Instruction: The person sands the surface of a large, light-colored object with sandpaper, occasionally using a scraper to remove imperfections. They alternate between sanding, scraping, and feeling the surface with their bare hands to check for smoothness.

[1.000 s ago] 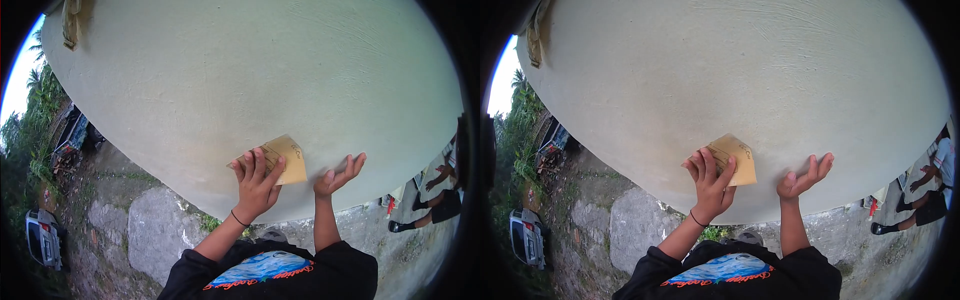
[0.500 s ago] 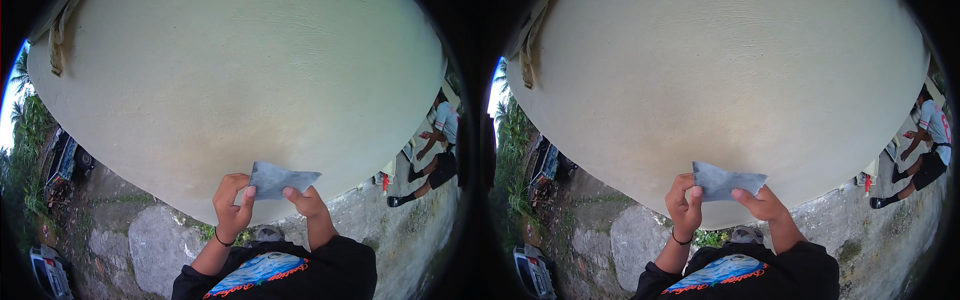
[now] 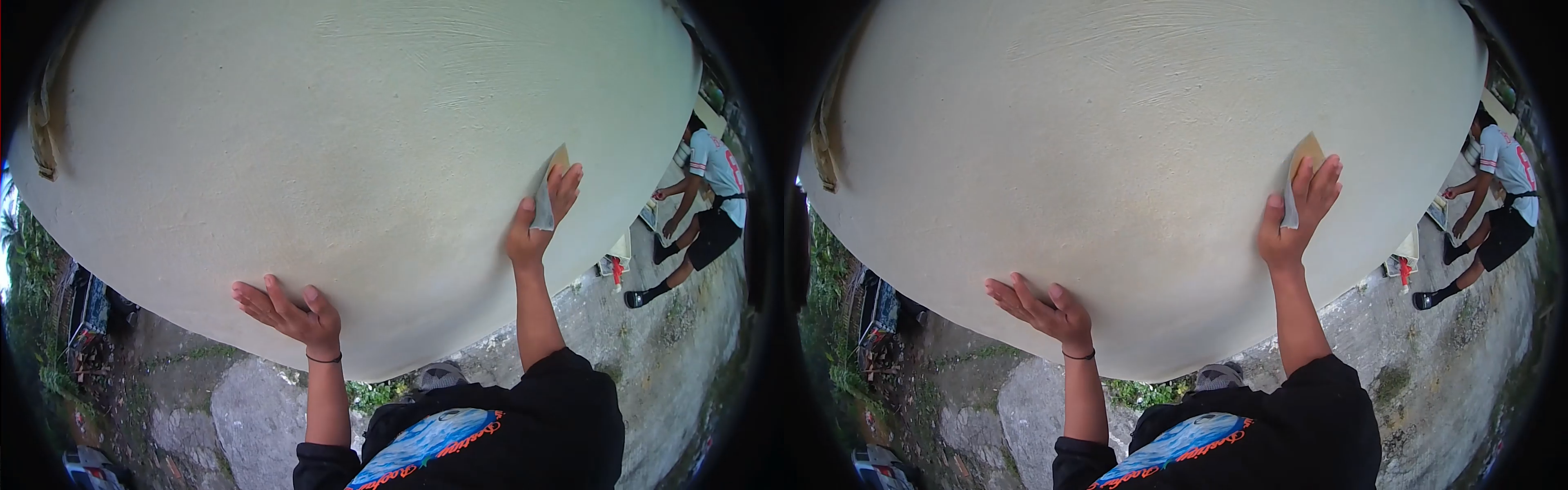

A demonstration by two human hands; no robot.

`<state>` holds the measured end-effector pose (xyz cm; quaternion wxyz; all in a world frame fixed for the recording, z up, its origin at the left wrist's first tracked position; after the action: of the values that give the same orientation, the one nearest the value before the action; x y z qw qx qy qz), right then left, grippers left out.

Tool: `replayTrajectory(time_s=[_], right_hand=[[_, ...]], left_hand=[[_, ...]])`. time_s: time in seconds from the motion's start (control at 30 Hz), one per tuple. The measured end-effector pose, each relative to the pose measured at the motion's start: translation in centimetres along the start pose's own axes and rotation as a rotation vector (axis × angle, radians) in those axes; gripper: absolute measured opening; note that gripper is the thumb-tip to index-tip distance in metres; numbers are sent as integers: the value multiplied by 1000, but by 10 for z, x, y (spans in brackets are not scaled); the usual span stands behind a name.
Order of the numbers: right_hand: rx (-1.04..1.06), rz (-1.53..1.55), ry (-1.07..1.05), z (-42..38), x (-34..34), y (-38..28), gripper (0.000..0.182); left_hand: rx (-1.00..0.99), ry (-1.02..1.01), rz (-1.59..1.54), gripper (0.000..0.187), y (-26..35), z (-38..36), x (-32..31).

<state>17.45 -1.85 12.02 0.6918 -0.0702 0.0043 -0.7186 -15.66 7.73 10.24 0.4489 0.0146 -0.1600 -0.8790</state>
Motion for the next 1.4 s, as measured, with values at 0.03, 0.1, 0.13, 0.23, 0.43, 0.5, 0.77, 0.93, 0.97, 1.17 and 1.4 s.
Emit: replayTrajectory(time_s=[0.03, 0.1, 0.13, 0.23, 0.43, 0.5, 0.77, 0.93, 0.97, 1.17, 1.4], right_hand=[[-8, 1, 39, 29, 5, 10, 56], [-87, 73, 112, 82, 16, 29, 57], [-156, 140, 150, 95, 18, 39, 58], [-218, 194, 269, 83, 12, 32, 56], [267, -27, -151, -46, -25, -73, 54], [226, 23, -99, -8, -16, -49, 54], [291, -7, 19, 111, -12, -84, 48], [735, -29, -166, 31, -35, -130, 41], [658, -15, -158, 56, -29, -118, 41], [-308, 370, -42, 197, -15, -16, 57], [910, -94, -165, 51, -44, -177, 50]], left_hand=[[-5, 3, 1, 49, -1, -1, -2], [-19, 4, -1, 49, -2, -2, -2], [-32, 16, 2, 48, -1, -2, -2], [-13, 31, 12, 48, 1, -4, -3], [-25, 35, 12, 48, 1, -5, -2], [-20, 31, -1, 48, -6, -8, -3], [35, 23, 15, 49, -11, -13, -9], [-8, 4, 32, 49, -6, -10, -6], [-7, 6, 43, 49, -7, -11, -5], [40, -10, 50, 50, -12, -24, -8], [115, -75, 10, 52, -19, -32, -5]])
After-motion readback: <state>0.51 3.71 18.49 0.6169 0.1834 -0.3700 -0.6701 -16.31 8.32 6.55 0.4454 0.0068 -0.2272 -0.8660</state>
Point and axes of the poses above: each hand's wrist, its own z-axis towards the middle knuckle, its own x-axis out of the back of the hand, y = z × x, the point moved 8 cm from there along z, towards the middle knuckle, and after that the axes turned 10 degrees about x, right-handed, at the moved point
